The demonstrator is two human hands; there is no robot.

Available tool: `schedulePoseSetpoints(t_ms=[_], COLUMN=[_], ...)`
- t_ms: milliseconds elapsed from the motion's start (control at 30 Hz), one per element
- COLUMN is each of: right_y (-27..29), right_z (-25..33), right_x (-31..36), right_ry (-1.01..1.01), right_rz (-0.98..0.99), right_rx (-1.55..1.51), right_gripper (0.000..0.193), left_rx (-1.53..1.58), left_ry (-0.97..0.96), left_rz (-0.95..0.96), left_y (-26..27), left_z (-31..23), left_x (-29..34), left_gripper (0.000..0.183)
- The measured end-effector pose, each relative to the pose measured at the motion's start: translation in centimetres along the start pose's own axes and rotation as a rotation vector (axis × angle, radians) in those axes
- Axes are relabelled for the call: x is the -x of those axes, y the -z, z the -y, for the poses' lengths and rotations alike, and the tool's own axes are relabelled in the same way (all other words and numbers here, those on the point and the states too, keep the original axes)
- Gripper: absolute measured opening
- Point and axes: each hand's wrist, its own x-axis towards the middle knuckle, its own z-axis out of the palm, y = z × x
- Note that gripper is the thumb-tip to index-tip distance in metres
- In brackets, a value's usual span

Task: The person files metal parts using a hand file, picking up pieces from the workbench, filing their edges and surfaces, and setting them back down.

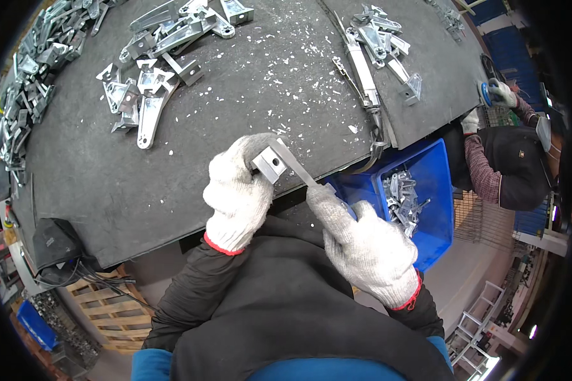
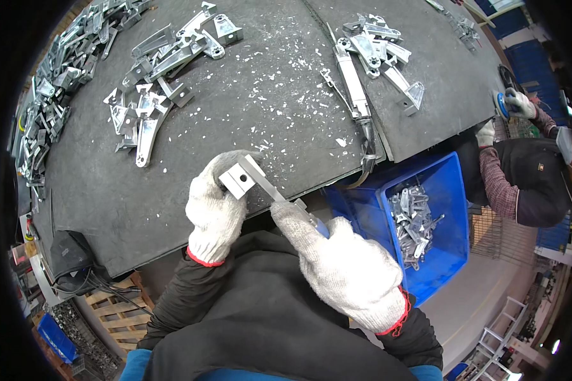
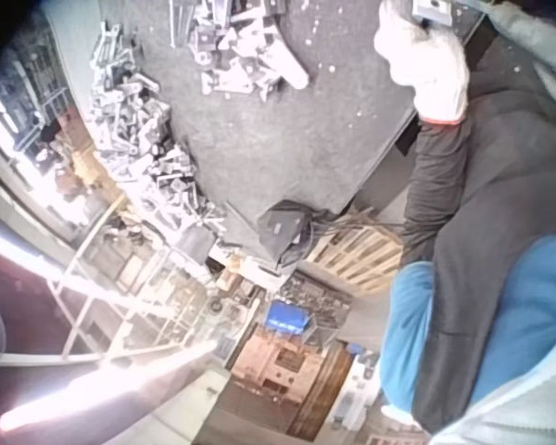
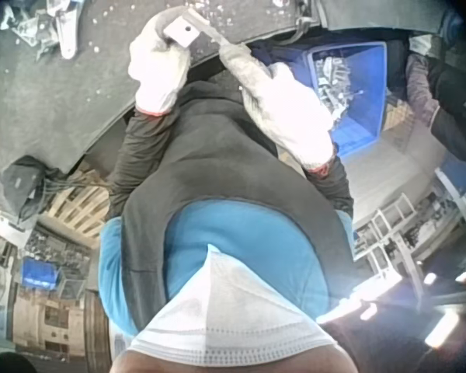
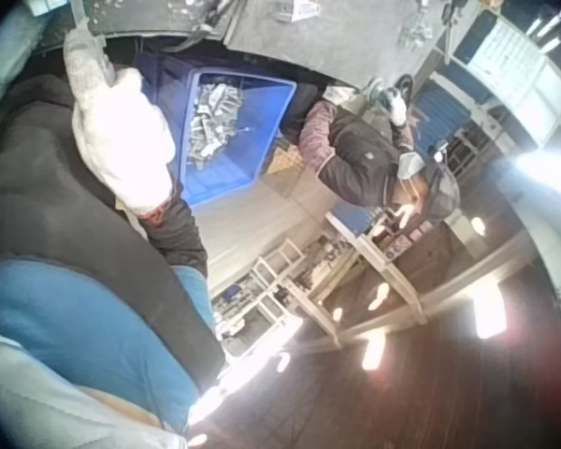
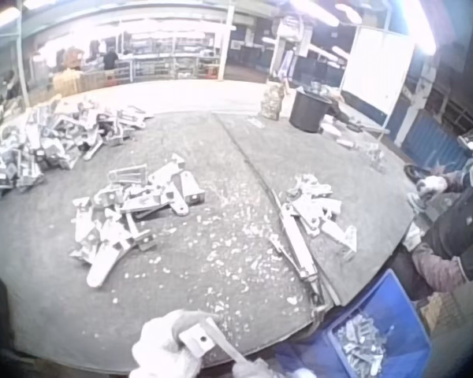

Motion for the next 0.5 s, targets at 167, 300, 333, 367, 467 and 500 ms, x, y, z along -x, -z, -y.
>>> schedulePoseSetpoints(t_ms=[167, 300, 333, 367, 467, 500], right_y=[0.0, -0.1, 0.1, 0.2, 0.0, 0.0], right_z=[0.5, 0.7, 0.7, 0.8, 1.1, 1.2], right_x=[-0.5, -0.9, -0.9, -0.9, -0.6, -0.5], right_ry=[-0.020, -0.029, -0.031, -0.041, -0.037, -0.032], right_rz=[0.034, 0.027, 0.028, 0.012, -0.001, 0.000], right_rx=[0.083, 0.025, 0.031, 0.034, 0.076, 0.119], right_gripper=[0.062, 0.062, 0.062, 0.063, 0.063, 0.063], left_rx=[-0.030, -0.129, -0.129, -0.123, -0.124, -0.120], left_ry=[-0.014, -0.028, -0.029, -0.029, -0.125, -0.127], left_rz=[-0.003, -0.050, -0.067, -0.068, -0.105, -0.092], left_y=[0.1, 0.1, 0.2, 0.0, 0.0, 0.0], left_z=[-0.4, -0.6, -0.6, -0.5, 0.2, 0.2], left_x=[-0.1, 0.1, 0.1, 0.1, -0.2, -0.3], left_gripper=[0.041, 0.041, 0.042, 0.042, 0.033, 0.033])
